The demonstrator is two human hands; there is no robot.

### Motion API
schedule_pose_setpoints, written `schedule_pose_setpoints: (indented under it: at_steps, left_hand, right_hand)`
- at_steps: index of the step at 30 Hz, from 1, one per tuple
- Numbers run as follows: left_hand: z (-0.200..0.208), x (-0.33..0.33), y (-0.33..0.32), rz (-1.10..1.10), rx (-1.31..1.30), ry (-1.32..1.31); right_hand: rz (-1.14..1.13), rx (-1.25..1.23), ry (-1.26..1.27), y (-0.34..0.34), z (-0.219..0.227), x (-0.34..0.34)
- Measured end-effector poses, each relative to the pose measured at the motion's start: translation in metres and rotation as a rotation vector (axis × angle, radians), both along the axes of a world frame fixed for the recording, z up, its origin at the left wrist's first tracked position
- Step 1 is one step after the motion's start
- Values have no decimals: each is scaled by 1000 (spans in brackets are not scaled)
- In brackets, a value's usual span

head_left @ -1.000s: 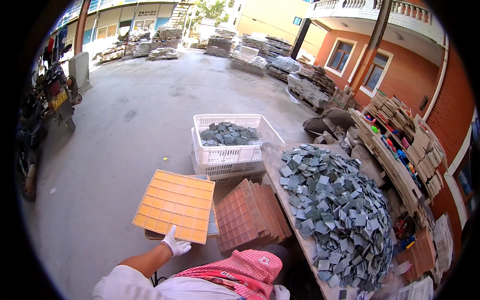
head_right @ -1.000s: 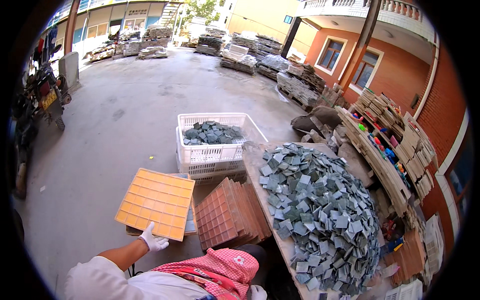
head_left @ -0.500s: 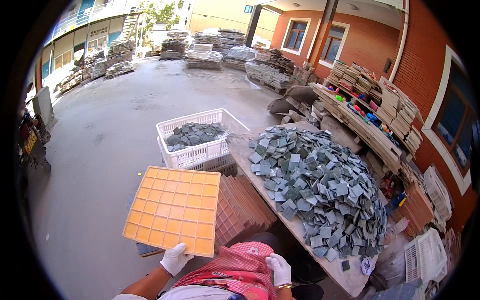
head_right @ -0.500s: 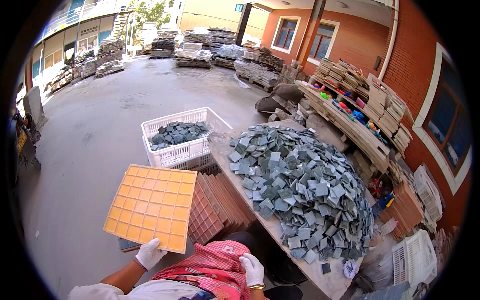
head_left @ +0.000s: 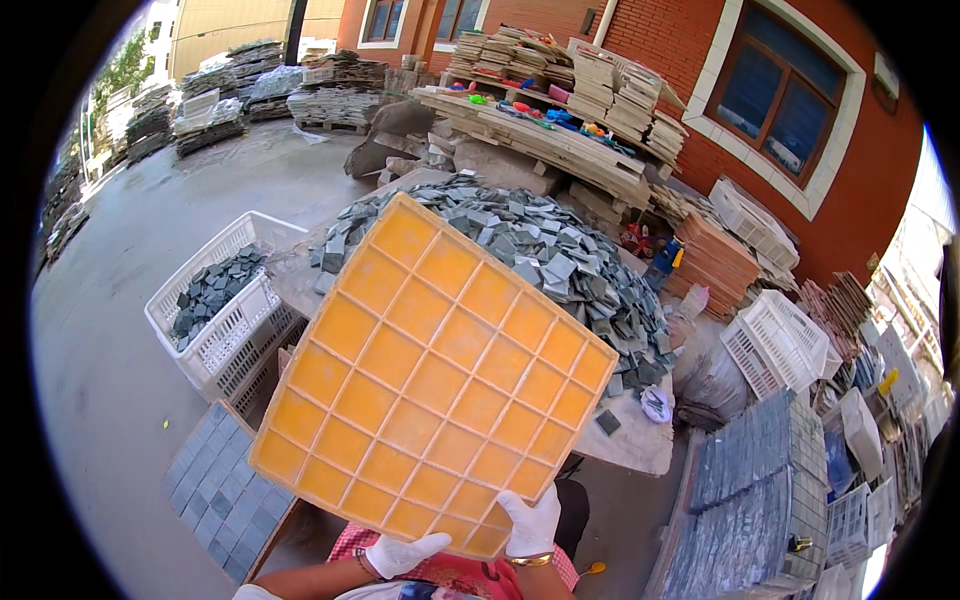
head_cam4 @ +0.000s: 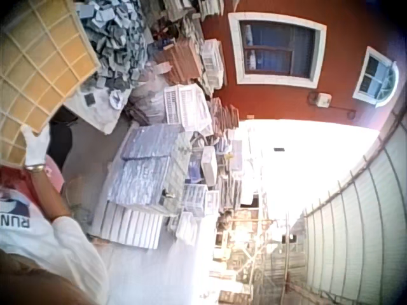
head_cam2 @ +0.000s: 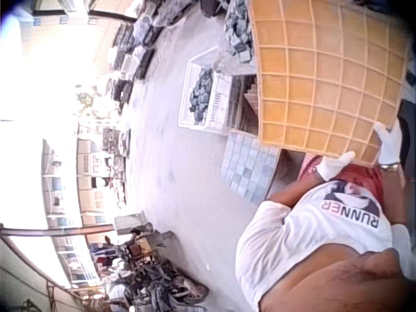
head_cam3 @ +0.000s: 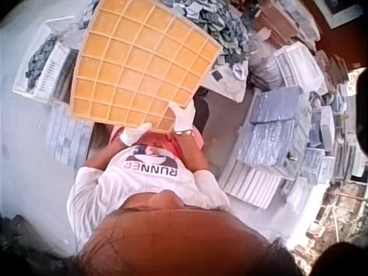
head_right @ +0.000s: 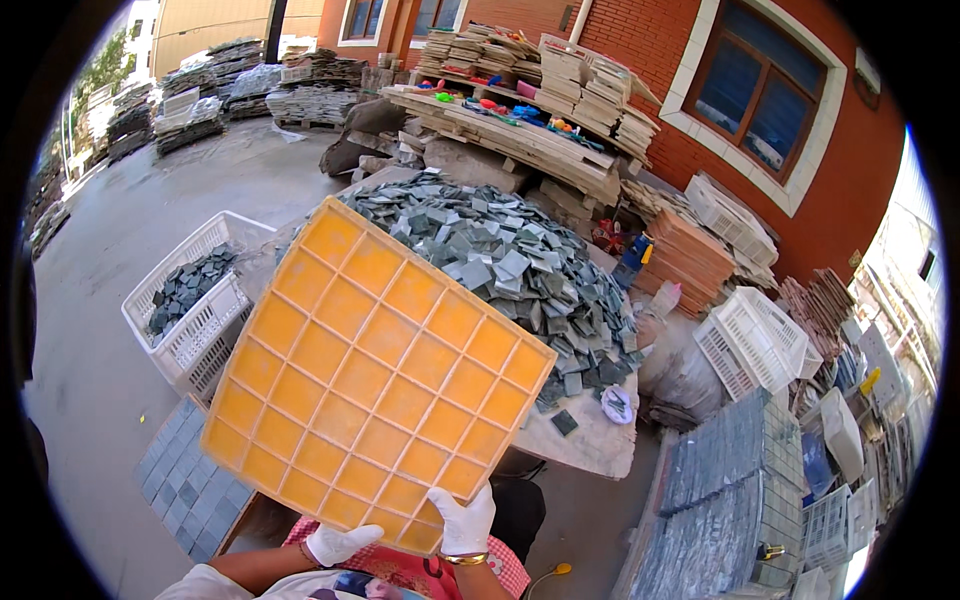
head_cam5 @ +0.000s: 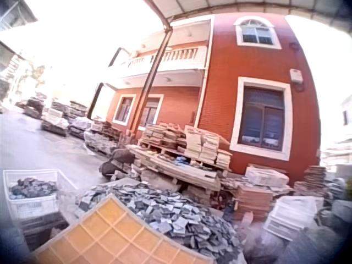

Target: The person places small square tiles one by one onto a gridded board, filling the grid from a large pile of loose tiles. The person occasionally flips the board to check alignment and continues placing tiles until the grid is filled.

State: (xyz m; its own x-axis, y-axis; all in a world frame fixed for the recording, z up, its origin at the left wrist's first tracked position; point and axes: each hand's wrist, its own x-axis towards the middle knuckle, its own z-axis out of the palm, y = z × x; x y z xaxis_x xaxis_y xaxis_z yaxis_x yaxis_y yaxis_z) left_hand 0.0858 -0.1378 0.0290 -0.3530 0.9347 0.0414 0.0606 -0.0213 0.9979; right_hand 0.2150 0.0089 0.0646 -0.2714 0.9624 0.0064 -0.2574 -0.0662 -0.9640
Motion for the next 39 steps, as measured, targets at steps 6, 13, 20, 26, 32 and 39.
schedule_pose_setpoints:
  at_steps: [6, 13, 20, 26, 32, 39]
  left_hand:
    - [-56, -41, -3, -398, -47, 86]
    - [23, -88, -26, -27, -81, -734]
    - [5, -81, -20, 92, -281, -346]
    - [-7, -87, -10, 70, -285, -366]
    - [-33, -95, 29, 48, -265, -386]
    - [-68, -107, 37, 12, -239, -185]
  right_hand:
    - [-5, -99, 72, 4, -8, 47]
    - [252, -181, -346, 11, -33, 112]
    - [178, -282, -318, -5, -70, 132]
    - [118, -311, -335, -3, -69, 132]
    - [188, -385, -239, 33, -79, 120]
    - [322, -208, -404, 52, -97, 125]
